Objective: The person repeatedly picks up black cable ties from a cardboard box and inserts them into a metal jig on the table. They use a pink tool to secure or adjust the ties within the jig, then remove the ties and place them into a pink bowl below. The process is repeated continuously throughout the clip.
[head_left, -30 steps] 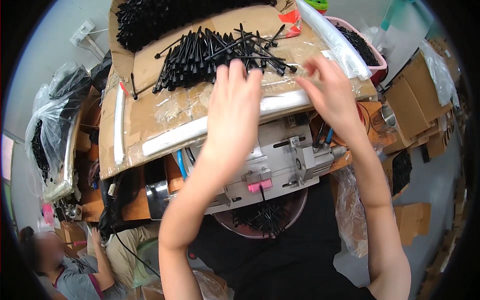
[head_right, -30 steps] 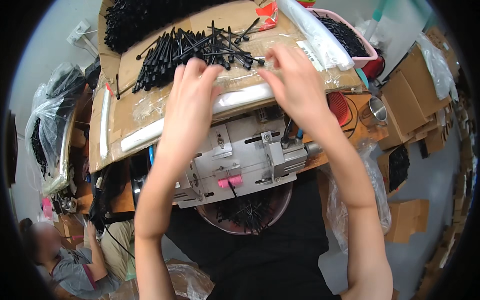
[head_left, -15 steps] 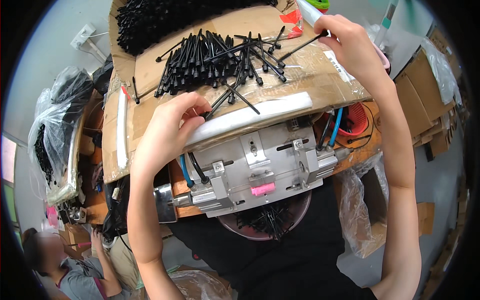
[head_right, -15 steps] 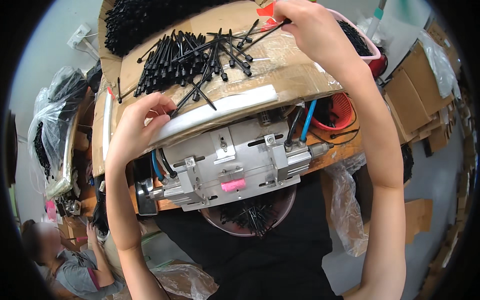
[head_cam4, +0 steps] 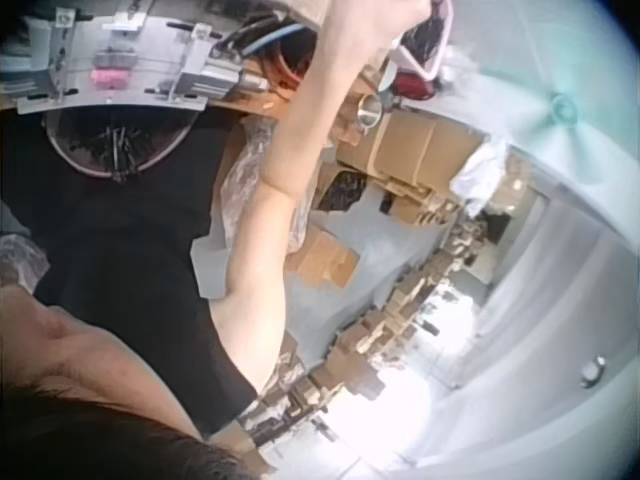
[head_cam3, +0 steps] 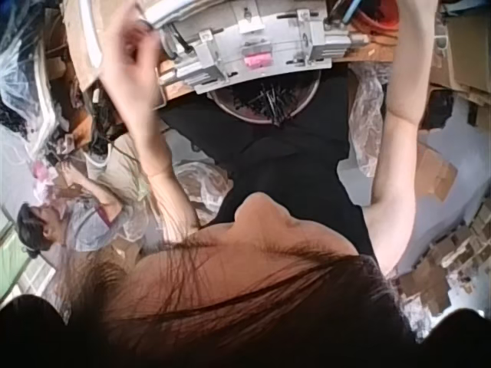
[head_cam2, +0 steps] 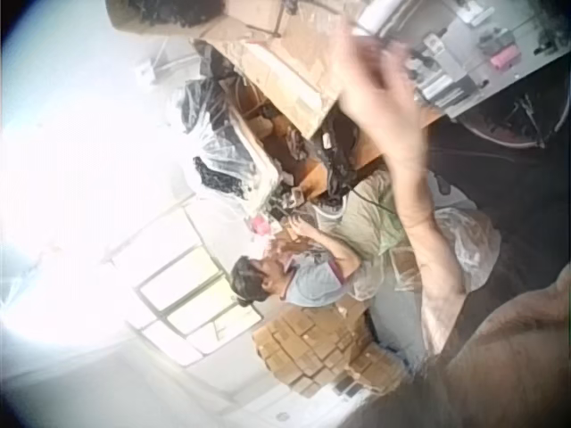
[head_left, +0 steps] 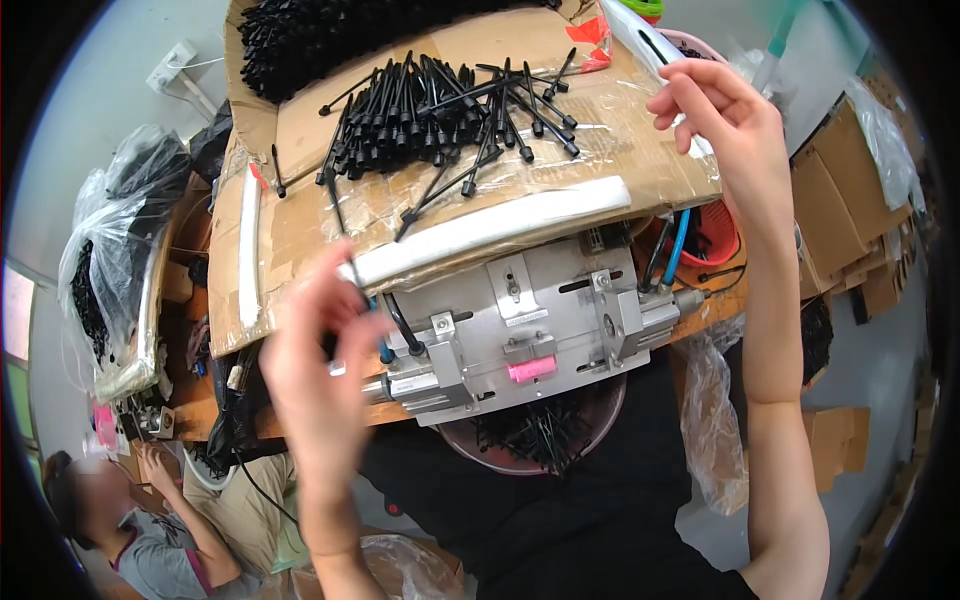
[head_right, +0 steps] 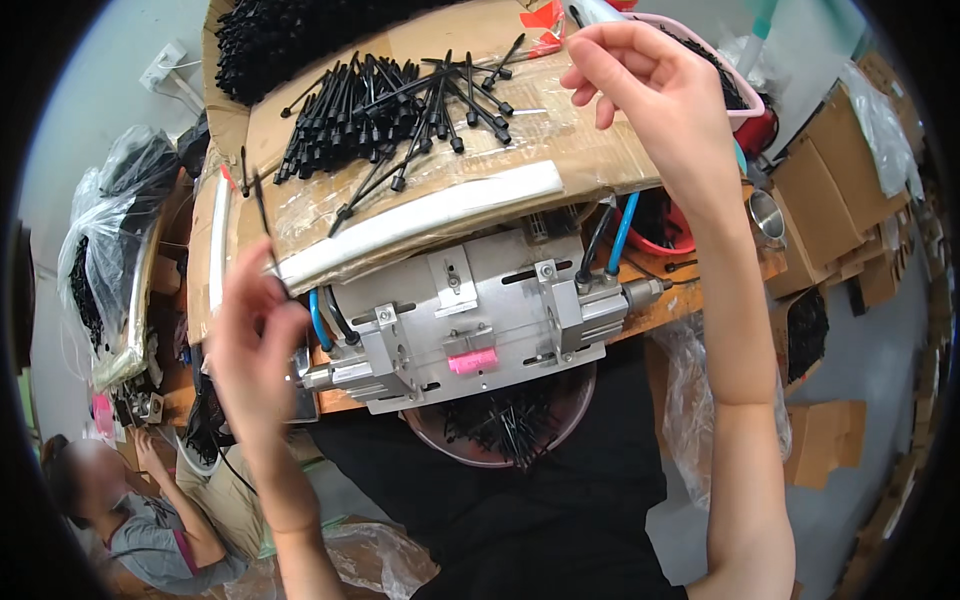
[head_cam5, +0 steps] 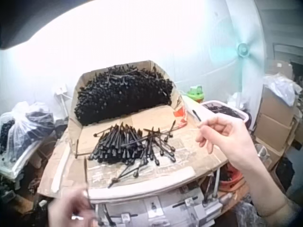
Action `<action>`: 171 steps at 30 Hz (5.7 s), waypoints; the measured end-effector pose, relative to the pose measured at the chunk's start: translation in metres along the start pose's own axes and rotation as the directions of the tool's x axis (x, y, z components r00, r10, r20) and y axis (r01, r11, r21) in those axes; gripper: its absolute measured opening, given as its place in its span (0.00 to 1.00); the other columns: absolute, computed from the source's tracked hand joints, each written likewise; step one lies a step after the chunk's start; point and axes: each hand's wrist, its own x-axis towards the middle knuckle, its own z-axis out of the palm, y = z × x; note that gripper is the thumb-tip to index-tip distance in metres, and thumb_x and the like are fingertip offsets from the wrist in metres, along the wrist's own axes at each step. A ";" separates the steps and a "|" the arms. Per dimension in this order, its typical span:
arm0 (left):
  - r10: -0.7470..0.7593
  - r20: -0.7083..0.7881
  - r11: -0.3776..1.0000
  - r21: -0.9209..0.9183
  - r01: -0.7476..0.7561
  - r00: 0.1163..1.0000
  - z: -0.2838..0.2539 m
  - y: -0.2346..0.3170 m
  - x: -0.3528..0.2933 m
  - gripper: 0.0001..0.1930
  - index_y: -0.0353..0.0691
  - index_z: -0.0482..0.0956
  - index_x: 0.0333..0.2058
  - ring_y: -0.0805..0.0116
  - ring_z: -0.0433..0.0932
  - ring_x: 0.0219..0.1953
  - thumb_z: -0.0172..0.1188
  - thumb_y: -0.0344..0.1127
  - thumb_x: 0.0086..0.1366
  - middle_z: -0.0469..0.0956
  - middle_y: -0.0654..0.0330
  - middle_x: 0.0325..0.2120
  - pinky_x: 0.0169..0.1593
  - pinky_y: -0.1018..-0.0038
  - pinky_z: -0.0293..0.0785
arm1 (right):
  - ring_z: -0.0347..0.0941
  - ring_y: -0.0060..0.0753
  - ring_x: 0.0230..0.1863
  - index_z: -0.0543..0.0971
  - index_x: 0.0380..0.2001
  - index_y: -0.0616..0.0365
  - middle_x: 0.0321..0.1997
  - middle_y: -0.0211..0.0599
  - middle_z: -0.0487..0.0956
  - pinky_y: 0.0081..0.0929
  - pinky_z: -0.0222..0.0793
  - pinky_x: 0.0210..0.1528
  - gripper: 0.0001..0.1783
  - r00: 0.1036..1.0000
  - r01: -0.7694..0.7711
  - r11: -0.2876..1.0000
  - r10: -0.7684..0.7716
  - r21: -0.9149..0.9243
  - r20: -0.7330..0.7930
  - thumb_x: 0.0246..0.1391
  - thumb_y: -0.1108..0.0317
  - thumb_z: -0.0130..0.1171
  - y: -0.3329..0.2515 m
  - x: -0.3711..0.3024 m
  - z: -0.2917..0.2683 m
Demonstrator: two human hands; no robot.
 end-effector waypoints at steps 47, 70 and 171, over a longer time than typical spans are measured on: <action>0.257 0.128 0.896 0.340 -0.285 0.958 0.027 -0.049 0.100 0.08 0.38 0.84 0.36 0.56 0.74 0.42 0.65 0.33 0.59 0.78 0.56 0.34 0.48 0.66 0.69 | 0.74 0.38 0.29 0.79 0.40 0.59 0.27 0.35 0.74 0.35 0.71 0.28 0.16 0.827 0.558 0.603 -0.462 -0.570 0.320 0.42 0.76 0.58 -0.007 -0.050 0.077; -0.024 0.336 0.957 0.279 -0.076 0.942 0.000 -0.031 0.078 0.10 0.39 0.76 0.40 0.57 0.75 0.38 0.63 0.31 0.60 0.75 0.54 0.30 0.40 0.67 0.71 | 0.82 0.29 0.38 0.75 0.47 0.65 0.39 0.44 0.84 0.16 0.71 0.28 0.14 0.988 0.001 0.993 -0.019 0.120 0.153 0.65 0.66 0.55 0.006 0.047 0.014; -0.007 0.136 1.000 -0.003 0.007 0.991 0.001 -0.003 0.006 0.14 0.33 0.78 0.39 0.71 0.73 0.32 0.63 0.17 0.52 0.74 0.58 0.31 0.36 0.76 0.71 | 0.79 0.43 0.36 0.81 0.37 0.54 0.29 0.39 0.81 0.38 0.73 0.35 0.11 0.779 0.621 0.357 -0.184 -0.698 0.599 0.47 0.74 0.59 0.027 0.042 0.066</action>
